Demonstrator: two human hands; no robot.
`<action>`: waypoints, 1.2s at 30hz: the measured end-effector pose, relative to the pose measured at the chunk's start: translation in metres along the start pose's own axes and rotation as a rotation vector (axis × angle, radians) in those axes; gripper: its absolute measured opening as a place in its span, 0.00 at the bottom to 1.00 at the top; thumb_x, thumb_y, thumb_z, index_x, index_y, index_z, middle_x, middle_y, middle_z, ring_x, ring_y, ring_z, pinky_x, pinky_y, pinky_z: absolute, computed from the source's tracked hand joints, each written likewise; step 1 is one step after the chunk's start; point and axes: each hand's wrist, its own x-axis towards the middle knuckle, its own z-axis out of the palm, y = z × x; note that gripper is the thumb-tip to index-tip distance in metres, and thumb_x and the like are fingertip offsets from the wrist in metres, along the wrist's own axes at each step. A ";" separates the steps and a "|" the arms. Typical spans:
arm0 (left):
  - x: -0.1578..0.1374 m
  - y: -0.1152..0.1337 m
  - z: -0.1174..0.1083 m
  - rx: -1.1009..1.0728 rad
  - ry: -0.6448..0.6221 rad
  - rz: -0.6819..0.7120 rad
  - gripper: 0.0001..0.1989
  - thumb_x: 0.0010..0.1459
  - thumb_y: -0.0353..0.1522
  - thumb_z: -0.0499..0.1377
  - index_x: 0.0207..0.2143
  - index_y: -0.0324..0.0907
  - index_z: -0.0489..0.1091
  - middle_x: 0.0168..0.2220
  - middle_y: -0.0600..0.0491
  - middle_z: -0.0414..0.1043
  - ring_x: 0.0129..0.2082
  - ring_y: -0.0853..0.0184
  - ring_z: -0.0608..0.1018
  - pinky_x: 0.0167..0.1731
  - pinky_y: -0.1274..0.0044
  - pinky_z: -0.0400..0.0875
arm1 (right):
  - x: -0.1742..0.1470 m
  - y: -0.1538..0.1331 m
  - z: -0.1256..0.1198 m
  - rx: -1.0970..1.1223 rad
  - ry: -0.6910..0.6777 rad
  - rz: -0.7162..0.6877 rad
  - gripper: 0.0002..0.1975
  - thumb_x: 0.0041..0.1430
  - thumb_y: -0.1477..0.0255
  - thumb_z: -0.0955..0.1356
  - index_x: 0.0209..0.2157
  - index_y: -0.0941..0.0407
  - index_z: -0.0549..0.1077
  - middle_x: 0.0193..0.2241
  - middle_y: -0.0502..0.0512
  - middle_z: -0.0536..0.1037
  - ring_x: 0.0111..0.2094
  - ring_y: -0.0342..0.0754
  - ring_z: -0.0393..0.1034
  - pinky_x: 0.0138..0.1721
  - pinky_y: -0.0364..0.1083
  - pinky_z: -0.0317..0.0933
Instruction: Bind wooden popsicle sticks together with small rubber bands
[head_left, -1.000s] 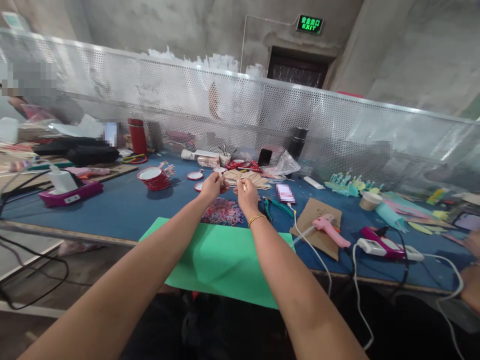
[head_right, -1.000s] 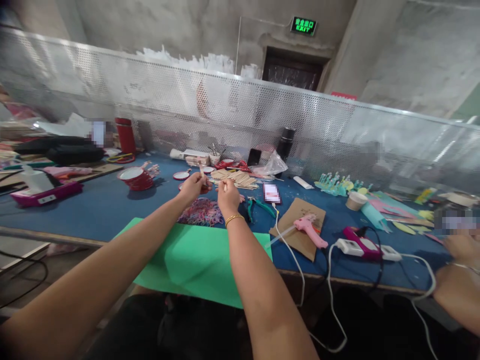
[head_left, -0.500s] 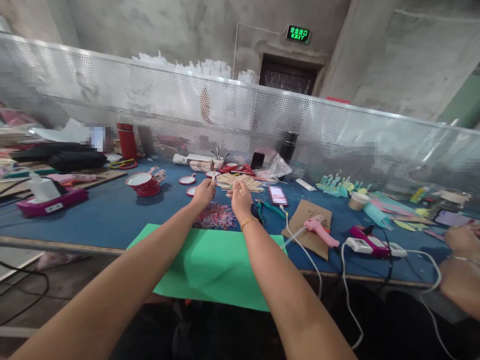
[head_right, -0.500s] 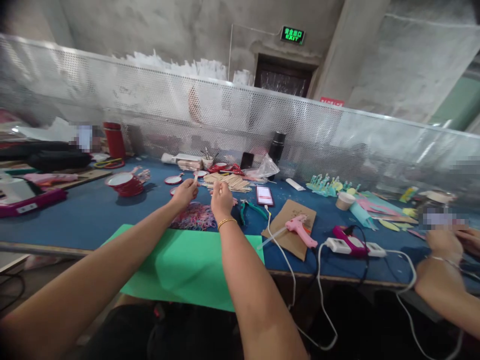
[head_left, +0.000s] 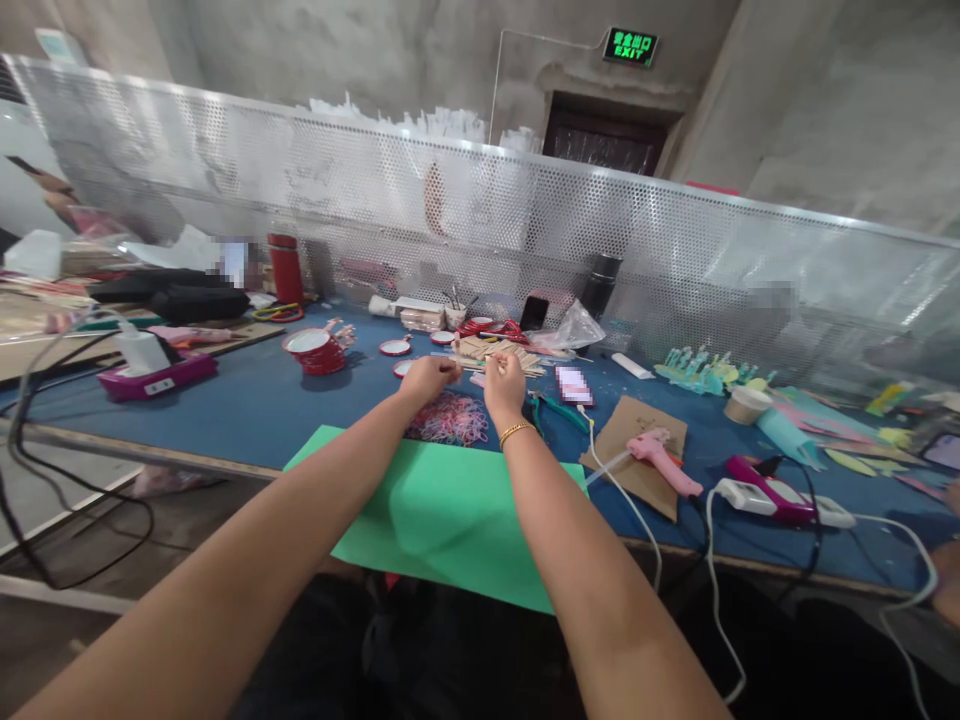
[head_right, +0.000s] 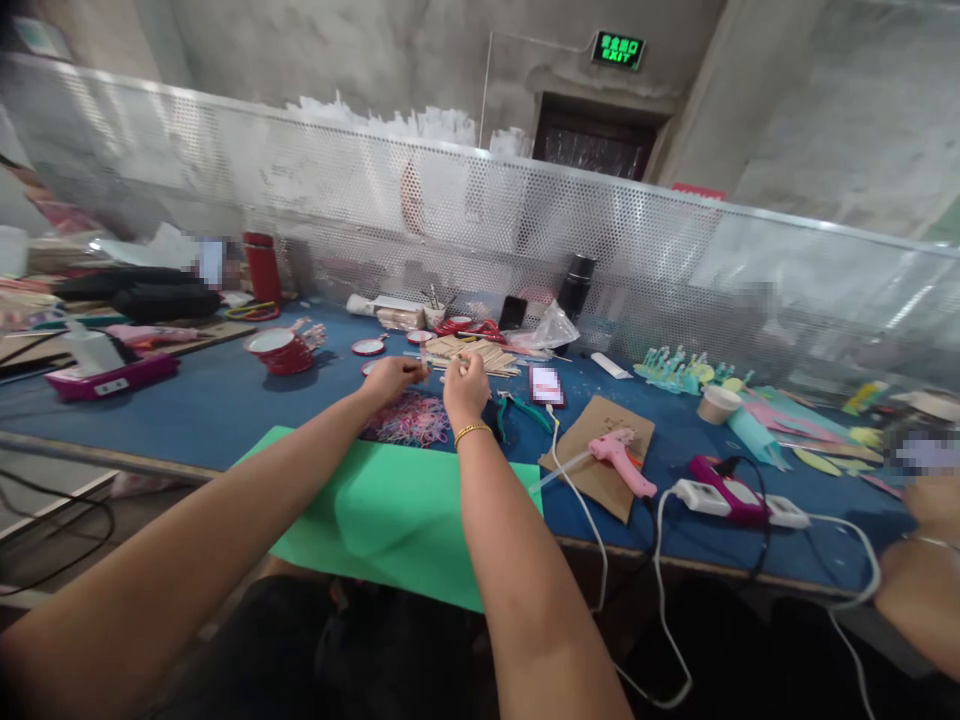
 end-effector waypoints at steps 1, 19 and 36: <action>-0.001 0.000 0.000 0.018 -0.019 -0.007 0.12 0.49 0.39 0.58 0.24 0.41 0.77 0.26 0.53 0.77 0.29 0.66 0.74 0.30 0.79 0.62 | 0.000 0.001 0.000 -0.001 -0.007 0.005 0.11 0.55 0.62 0.62 0.38 0.51 0.71 0.33 0.50 0.78 0.36 0.48 0.72 0.41 0.46 0.63; 0.001 -0.006 0.005 0.058 -0.106 -0.084 0.12 0.48 0.40 0.59 0.25 0.41 0.78 0.19 0.55 0.71 0.21 0.69 0.66 0.24 0.77 0.55 | -0.005 0.004 0.004 0.063 -0.126 -0.077 0.08 0.50 0.65 0.64 0.26 0.53 0.70 0.27 0.48 0.77 0.32 0.46 0.71 0.35 0.43 0.64; 0.005 -0.011 0.008 0.055 -0.075 -0.093 0.13 0.46 0.41 0.61 0.26 0.41 0.79 0.20 0.54 0.72 0.25 0.67 0.69 0.25 0.78 0.58 | -0.008 -0.001 -0.003 -0.011 -0.133 -0.056 0.08 0.52 0.66 0.63 0.24 0.53 0.69 0.26 0.49 0.78 0.31 0.46 0.70 0.36 0.43 0.62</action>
